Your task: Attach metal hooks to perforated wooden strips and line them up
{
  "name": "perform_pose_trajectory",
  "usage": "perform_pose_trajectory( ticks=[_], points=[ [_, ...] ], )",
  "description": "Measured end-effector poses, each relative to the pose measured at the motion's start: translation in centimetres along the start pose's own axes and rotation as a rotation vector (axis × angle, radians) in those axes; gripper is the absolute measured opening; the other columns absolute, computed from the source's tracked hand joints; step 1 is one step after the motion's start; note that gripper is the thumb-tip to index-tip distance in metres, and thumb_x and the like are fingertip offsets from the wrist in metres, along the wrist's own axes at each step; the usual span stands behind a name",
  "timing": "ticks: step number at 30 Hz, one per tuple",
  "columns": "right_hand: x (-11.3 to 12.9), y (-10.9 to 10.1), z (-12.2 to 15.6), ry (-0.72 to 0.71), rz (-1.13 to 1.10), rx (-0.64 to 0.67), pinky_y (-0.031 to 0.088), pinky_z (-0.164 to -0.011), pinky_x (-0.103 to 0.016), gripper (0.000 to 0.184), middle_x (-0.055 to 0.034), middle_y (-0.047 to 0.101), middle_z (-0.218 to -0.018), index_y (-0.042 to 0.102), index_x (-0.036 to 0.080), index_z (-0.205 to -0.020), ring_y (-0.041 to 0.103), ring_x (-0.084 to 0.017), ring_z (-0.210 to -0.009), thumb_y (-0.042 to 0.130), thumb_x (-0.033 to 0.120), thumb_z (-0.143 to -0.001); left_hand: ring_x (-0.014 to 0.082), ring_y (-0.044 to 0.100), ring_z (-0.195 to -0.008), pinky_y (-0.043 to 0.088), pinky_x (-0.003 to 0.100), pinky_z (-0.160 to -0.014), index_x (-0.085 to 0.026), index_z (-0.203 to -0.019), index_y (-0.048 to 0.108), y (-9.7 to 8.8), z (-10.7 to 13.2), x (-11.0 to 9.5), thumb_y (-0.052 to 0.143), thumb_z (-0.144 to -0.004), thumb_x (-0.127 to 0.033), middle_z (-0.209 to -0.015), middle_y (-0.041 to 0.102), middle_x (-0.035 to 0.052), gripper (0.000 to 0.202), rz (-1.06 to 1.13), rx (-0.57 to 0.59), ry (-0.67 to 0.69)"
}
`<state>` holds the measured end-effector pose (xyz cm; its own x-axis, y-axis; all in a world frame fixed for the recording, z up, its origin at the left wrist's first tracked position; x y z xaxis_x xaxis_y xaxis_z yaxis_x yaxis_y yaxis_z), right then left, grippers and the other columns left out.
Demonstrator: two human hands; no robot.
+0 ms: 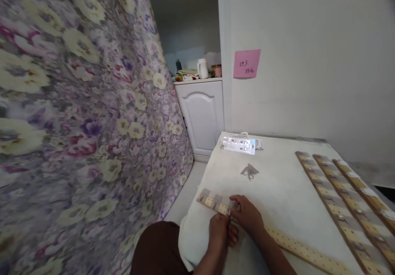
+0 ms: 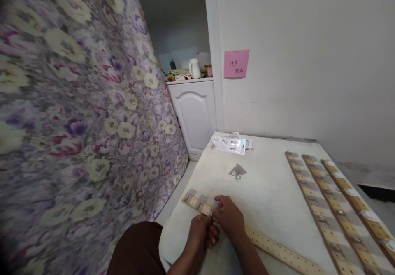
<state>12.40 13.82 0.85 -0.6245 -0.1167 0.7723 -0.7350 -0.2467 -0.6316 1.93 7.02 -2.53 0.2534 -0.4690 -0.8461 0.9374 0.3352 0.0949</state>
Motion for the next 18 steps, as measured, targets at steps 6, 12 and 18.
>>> perform_pose_trajectory(
  ticks=[6, 12, 18],
  points=[
    [0.6, -0.3, 0.1, -0.054, -0.012, -0.066, 0.041, -0.075, -0.025, 0.034, 0.0021, 0.062, -0.091, 0.061, 0.027, -0.103, 0.059, -0.014, -0.082, 0.057, 0.031, -0.070, 0.0086, 0.045, -0.025, 0.025, 0.018, -0.030, -0.018, -0.066, 0.049, -0.2, 0.0, -0.7, 0.049, -0.075, -0.037, -0.039, 0.057, -0.0019, 0.021, -0.016, -0.016, 0.051],
    [-0.3, -2.5, 0.8, -0.133, -0.039, -0.133, 0.046, -0.078, -0.025, 0.033, -0.0053, 0.063, -0.093, 0.061, 0.018, -0.106, 0.060, -0.016, -0.085, 0.050, 0.028, -0.076, 0.0071, 0.044, -0.027, 0.025, 0.017, -0.031, -0.019, -0.064, 0.047, -0.2, 0.5, -1.4, 0.052, -0.072, -0.044, -0.040, 0.058, -0.0015, 0.027, -0.017, -0.017, 0.129],
    [-4.5, -5.2, 3.1, -0.115, -0.021, -0.199, 0.046, -0.080, -0.030, 0.024, -0.0071, 0.065, -0.088, 0.063, 0.018, -0.091, 0.061, -0.020, -0.084, 0.044, 0.022, -0.076, 0.0067, 0.044, -0.028, 0.024, 0.017, -0.032, -0.020, -0.062, 0.044, -0.2, 1.0, -1.7, 0.052, -0.069, -0.050, -0.040, 0.057, -0.0016, 0.032, 0.000, -0.027, 0.198]
  ],
)
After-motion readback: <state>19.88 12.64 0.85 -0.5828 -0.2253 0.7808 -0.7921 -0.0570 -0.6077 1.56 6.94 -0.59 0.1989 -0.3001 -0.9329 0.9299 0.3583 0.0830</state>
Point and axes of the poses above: each hand's wrist, its own z-axis away from the middle knuckle, its own y-axis out of the palm, x = y × z, the point moved 6 cm from there along -z, towards the middle knuckle
